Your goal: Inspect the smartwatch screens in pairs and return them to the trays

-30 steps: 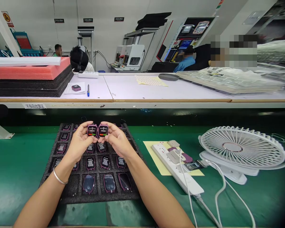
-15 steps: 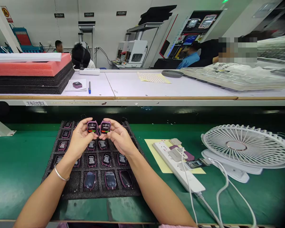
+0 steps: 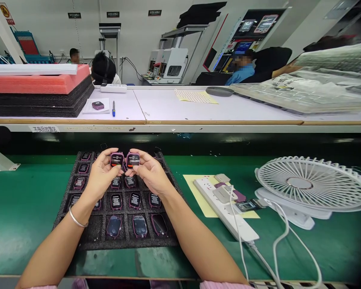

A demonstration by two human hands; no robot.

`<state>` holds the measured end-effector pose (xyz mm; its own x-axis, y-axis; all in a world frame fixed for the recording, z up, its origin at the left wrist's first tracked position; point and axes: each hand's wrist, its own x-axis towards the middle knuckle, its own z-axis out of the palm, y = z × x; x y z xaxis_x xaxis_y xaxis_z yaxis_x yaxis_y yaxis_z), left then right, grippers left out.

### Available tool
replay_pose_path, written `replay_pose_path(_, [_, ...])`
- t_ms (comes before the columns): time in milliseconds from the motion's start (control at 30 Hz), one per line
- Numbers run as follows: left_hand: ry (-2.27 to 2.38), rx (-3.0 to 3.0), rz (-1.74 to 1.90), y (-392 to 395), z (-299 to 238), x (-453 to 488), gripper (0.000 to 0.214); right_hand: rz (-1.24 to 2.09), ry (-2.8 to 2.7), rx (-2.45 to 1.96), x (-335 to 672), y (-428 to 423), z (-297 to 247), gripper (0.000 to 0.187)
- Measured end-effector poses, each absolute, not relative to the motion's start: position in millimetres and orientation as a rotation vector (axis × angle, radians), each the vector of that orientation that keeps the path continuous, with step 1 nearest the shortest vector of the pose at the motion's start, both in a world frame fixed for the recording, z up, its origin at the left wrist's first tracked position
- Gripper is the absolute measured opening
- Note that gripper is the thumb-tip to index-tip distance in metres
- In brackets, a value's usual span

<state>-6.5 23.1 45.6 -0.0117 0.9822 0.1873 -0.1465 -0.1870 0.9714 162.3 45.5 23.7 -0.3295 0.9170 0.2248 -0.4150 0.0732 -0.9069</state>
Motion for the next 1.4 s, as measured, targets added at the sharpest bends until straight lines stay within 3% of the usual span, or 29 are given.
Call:
replay_pose_path(600, [1.002,1.245,1.365,19.3,48.0,-5.1,0.041,1.468,-1.255,-0.646,162.8,45.0,23.0,0.032])
replay_pose_path(833, [0.984,1.226,1.369,18.5,48.5,-5.2,0.040,1.470,-1.263,-0.614,163.7,46.0,21.9,0.039])
replay_pose_path(1000, [1.014,1.255,1.363,18.9,47.1,-6.2,0.033,1.497,-1.246,-0.645,162.6,45.1,22.6,0.025])
replay_pose_path(1400, [0.995,1.268,1.378,20.0,46.4,-5.4,0.039,1.475,-1.273,-0.619,163.2,46.8,19.6,0.034])
